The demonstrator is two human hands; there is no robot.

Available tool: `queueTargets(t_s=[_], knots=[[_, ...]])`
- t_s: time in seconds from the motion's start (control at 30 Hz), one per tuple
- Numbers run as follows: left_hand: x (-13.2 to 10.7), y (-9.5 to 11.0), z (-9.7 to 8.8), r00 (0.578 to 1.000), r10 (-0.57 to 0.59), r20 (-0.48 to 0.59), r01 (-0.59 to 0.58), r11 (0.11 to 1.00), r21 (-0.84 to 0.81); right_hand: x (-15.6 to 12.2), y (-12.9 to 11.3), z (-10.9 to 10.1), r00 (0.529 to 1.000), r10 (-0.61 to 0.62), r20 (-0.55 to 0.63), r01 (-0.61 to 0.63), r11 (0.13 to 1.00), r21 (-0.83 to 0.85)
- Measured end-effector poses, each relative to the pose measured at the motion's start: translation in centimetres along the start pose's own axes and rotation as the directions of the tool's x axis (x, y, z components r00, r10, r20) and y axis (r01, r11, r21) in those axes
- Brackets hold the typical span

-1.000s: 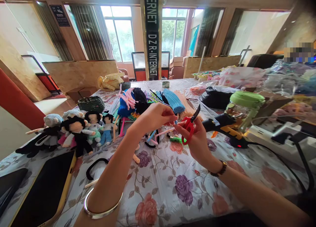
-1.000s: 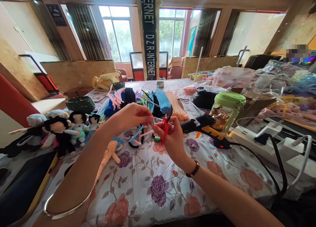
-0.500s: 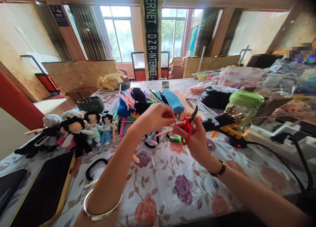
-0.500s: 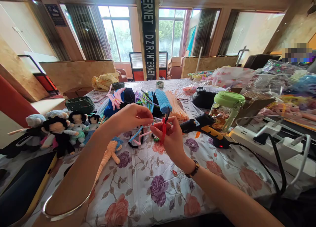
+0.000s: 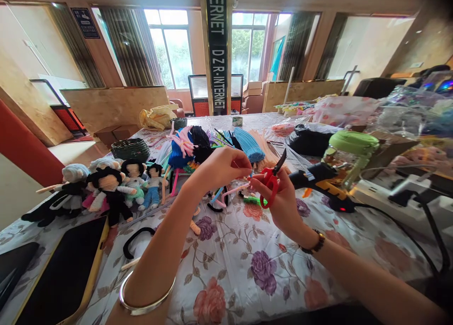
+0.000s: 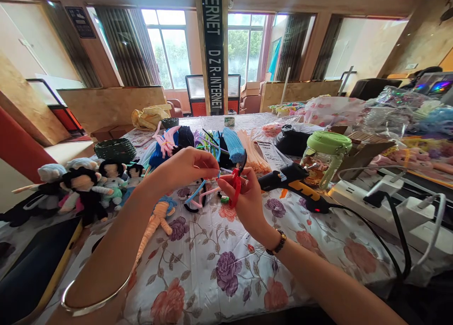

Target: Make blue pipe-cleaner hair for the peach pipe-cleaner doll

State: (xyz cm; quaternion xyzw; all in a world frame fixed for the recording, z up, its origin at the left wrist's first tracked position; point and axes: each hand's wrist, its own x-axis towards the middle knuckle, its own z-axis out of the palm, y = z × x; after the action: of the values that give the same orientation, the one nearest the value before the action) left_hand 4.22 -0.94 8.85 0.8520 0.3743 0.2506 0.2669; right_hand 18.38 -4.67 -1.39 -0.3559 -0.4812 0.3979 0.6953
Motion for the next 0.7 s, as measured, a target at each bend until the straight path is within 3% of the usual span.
queueTargets(t_s=[0.37,0.7], knots=[[0.3,-0.9,-0.2,1.0,-0.021,-0.001,0.021,0.998,0.067,0.0,-0.2,0.1,1.0,0.003,-0.009,-0.003,1.0,0.006],[0.1,0.3,0.3,0.999,-0.046,-0.009,0.047,0.985,0.165,-0.1,-0.2,0.3,1.0,0.01,0.02,-0.011,0.999,0.035]])
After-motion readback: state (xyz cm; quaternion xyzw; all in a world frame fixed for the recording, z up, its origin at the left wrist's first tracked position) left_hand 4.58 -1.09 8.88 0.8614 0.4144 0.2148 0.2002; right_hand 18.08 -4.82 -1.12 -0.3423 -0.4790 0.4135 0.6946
